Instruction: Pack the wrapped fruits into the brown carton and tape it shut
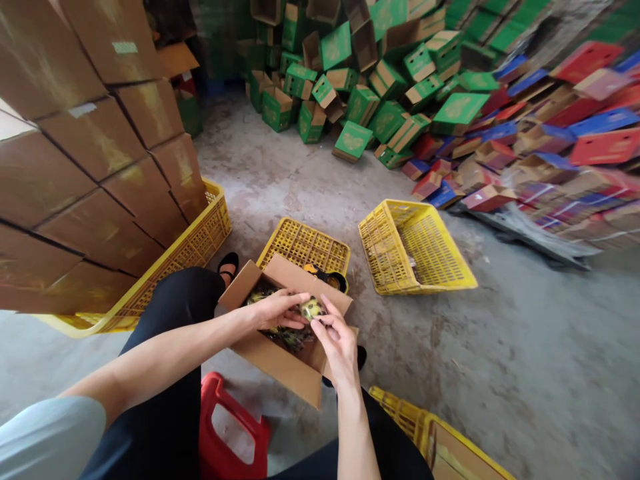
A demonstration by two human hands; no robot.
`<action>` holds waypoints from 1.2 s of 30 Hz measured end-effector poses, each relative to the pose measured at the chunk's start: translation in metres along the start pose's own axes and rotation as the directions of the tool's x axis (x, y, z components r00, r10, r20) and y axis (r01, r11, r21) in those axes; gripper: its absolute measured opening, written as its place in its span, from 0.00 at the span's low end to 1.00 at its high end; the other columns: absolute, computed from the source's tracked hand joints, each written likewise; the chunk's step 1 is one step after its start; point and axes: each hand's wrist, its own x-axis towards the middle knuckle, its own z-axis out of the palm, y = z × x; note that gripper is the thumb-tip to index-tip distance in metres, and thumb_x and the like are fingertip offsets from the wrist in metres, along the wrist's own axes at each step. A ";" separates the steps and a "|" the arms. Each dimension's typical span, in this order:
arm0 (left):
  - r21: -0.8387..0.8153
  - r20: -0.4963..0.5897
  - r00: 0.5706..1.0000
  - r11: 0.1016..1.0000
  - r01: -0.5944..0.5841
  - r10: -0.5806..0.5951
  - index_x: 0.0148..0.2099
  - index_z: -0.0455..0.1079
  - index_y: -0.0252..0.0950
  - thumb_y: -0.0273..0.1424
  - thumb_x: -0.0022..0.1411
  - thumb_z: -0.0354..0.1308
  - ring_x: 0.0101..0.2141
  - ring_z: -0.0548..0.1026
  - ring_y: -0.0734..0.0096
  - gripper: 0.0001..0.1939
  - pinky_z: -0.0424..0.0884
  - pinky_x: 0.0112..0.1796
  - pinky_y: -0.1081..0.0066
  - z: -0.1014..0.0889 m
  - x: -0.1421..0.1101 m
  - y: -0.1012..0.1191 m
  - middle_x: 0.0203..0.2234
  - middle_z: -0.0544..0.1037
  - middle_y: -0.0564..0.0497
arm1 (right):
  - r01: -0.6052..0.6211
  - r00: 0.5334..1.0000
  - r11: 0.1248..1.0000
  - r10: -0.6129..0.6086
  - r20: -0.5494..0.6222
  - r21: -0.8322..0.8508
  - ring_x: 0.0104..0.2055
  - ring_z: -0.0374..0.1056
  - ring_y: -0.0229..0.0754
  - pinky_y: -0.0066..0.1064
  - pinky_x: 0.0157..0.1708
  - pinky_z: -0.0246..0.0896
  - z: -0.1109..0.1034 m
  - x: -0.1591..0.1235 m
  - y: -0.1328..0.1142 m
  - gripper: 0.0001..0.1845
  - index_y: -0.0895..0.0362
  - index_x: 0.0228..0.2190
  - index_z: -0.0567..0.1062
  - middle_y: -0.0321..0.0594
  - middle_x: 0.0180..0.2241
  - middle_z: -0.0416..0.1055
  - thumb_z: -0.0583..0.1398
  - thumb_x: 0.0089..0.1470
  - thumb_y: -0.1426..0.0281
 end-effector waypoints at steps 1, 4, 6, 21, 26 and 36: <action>-0.016 -0.013 1.000 1.000 -0.018 0.018 0.57 0.71 0.35 0.46 0.52 0.77 0.34 0.84 0.64 0.36 0.81 0.39 0.65 -0.001 0.000 -0.001 0.43 0.83 0.41 | 0.001 1.000 1.000 0.000 0.027 -0.017 0.64 0.68 0.57 0.45 0.62 0.65 0.000 0.000 0.000 0.13 0.52 0.30 0.84 0.46 0.64 0.71 0.70 0.56 0.56; -0.052 -0.041 0.998 0.998 -0.040 0.038 0.61 0.67 0.37 0.37 0.51 0.80 0.31 0.83 0.66 0.40 0.81 0.39 0.64 -0.004 0.002 -0.004 0.41 0.82 0.44 | -0.038 0.999 0.999 0.038 -0.016 0.022 0.65 0.68 0.57 0.46 0.63 0.64 -0.002 0.001 0.003 0.16 0.51 0.34 0.84 0.46 0.61 0.74 0.67 0.59 0.52; -0.060 -0.033 0.999 0.997 -0.044 0.042 0.64 0.66 0.38 0.34 0.50 0.80 0.32 0.83 0.66 0.42 0.81 0.40 0.63 -0.004 0.003 -0.005 0.41 0.82 0.46 | -0.072 0.993 0.994 0.080 -0.089 0.081 0.64 0.69 0.56 0.48 0.64 0.63 -0.005 0.004 0.008 0.18 0.50 0.41 0.84 0.46 0.58 0.77 0.67 0.58 0.51; 0.172 0.020 0.968 0.953 -0.249 0.250 0.67 0.67 0.37 0.35 0.47 0.80 0.43 0.80 0.62 0.48 0.75 0.41 0.68 0.006 0.001 -0.008 0.50 0.79 0.40 | -0.206 0.978 0.972 0.209 -0.015 0.110 0.59 0.74 0.57 0.51 0.64 0.65 -0.011 0.008 0.022 0.32 0.52 0.52 0.82 0.45 0.54 0.80 0.76 0.46 0.57; 0.489 0.021 0.937 0.814 -0.314 0.349 0.55 0.78 0.33 0.37 0.57 0.72 0.44 0.80 0.59 0.25 0.75 0.44 0.67 -0.006 0.010 -0.007 0.46 0.83 0.43 | -0.166 0.962 0.976 0.191 -0.195 0.141 0.50 0.79 0.56 0.51 0.56 0.72 -0.026 0.007 0.019 0.36 0.52 0.52 0.79 0.46 0.48 0.83 0.77 0.42 0.57; 0.880 0.471 0.871 -0.142 -0.453 0.141 0.53 0.79 0.36 0.23 0.62 0.59 0.51 0.80 0.58 0.18 0.72 0.54 0.67 -0.004 0.023 -0.032 0.50 0.82 0.43 | -0.160 0.923 0.976 0.200 -0.330 0.145 0.48 0.78 0.51 0.47 0.51 0.74 -0.049 -0.002 0.024 0.31 0.50 0.45 0.73 0.42 0.46 0.82 0.76 0.41 0.57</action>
